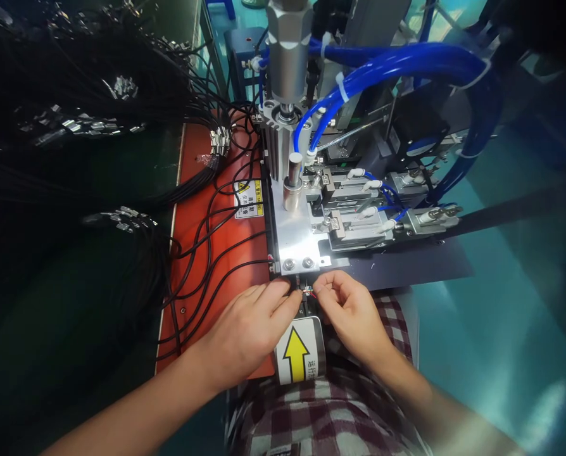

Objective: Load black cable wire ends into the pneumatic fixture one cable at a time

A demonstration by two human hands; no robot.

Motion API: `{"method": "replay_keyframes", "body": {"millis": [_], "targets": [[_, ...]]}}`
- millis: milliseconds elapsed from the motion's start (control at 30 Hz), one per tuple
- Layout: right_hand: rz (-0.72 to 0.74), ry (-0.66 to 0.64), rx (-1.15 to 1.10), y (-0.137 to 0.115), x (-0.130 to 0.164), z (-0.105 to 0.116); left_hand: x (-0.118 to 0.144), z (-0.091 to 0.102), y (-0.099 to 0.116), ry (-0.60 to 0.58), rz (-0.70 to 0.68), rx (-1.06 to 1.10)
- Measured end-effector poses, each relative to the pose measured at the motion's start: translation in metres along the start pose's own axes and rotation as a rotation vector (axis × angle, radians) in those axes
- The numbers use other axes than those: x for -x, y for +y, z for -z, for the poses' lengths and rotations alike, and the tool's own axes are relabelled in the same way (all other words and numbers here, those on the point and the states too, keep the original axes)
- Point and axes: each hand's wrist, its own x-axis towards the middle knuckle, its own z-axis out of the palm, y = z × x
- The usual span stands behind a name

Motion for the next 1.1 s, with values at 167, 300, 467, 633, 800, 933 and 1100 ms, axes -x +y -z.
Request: {"method": "replay_keyframes", "body": {"millis": [167, 300, 467, 633, 800, 933, 1100], "targets": [[0.029, 0.011, -0.037, 0.0028, 0.0012, -0.0027, 0.0009, -0.0015, -0.0007, 0.013, -0.004, -0.001], [0.015, 0.027, -0.082, 0.0052, 0.0011, -0.0029, 0.0012, -0.002, -0.0005, 0.009, 0.004, 0.015], [-0.084, -0.065, -0.194, 0.0002, 0.0021, 0.0011, 0.0007, 0.0015, 0.0017, 0.015, 0.018, 0.003], [-0.146, -0.079, -0.285, -0.0045, 0.0, -0.0005, 0.0043, -0.0019, 0.0002, 0.058, 0.014, 0.008], [-0.14, -0.109, -0.315, -0.0007, -0.0031, -0.0016, 0.0066, -0.0051, -0.0026, 0.044, 0.019, 0.026], [-0.089, -0.088, -0.27, 0.0011, -0.0006, -0.0019, 0.0048, -0.0039, -0.003, 0.047, 0.013, 0.024], [-0.056, -0.074, -0.226, 0.0006, 0.0013, -0.0027, 0.0052, -0.0048, -0.0035, 0.042, 0.003, 0.024]]}}
